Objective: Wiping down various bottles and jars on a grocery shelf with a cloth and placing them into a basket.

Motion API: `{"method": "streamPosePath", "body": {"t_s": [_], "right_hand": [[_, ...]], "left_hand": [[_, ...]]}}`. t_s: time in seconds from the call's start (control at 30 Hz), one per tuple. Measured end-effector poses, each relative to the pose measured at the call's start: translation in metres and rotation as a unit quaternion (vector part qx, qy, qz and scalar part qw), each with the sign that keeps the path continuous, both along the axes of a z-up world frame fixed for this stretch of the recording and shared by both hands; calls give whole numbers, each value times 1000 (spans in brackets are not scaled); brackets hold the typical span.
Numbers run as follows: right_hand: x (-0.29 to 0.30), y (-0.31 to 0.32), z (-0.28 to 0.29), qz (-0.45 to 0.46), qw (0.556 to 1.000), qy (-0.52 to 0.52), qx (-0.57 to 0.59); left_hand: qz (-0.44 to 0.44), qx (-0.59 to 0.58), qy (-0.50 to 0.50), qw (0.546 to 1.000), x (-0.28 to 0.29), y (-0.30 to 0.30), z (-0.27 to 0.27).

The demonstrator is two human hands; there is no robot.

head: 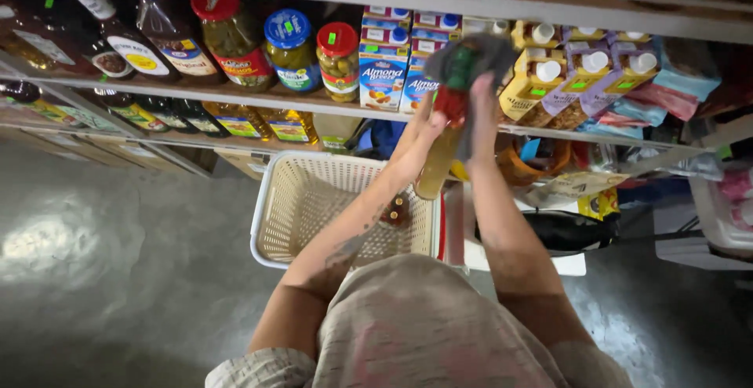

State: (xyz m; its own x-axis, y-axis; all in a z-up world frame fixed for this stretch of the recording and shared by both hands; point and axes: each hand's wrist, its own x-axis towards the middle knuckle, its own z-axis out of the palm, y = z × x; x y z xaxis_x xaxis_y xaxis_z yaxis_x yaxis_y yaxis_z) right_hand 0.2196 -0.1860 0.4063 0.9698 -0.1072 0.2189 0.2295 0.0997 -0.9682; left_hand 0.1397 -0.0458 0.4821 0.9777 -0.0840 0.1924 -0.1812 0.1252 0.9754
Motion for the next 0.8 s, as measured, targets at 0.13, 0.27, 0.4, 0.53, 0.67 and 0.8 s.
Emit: {"method": "streamPosePath", "body": {"t_s": [0.13, 0.27, 0.4, 0.53, 0.67, 0.8], "right_hand": [[-74, 62, 117, 12, 996, 82, 29], [-113, 59, 105, 42, 930, -241, -274], [-67, 38, 104, 61, 992, 28, -107], [-49, 12, 136, -22, 992, -127, 13], [-69, -49, 150, -46, 962, -191, -191], [-80, -91, 146, -28, 840, -323, -436]], "left_hand": [[36, -47, 1, 998, 8, 5, 20], [196, 293, -99, 931, 94, 7, -113], [48, -102, -38, 993, 13, -5, 7], [55, -171, -62, 982, 41, -25, -71], [93, -170, -127, 973, 16, -37, 10], [91, -130, -172, 972, 20, -51, 65]]}}
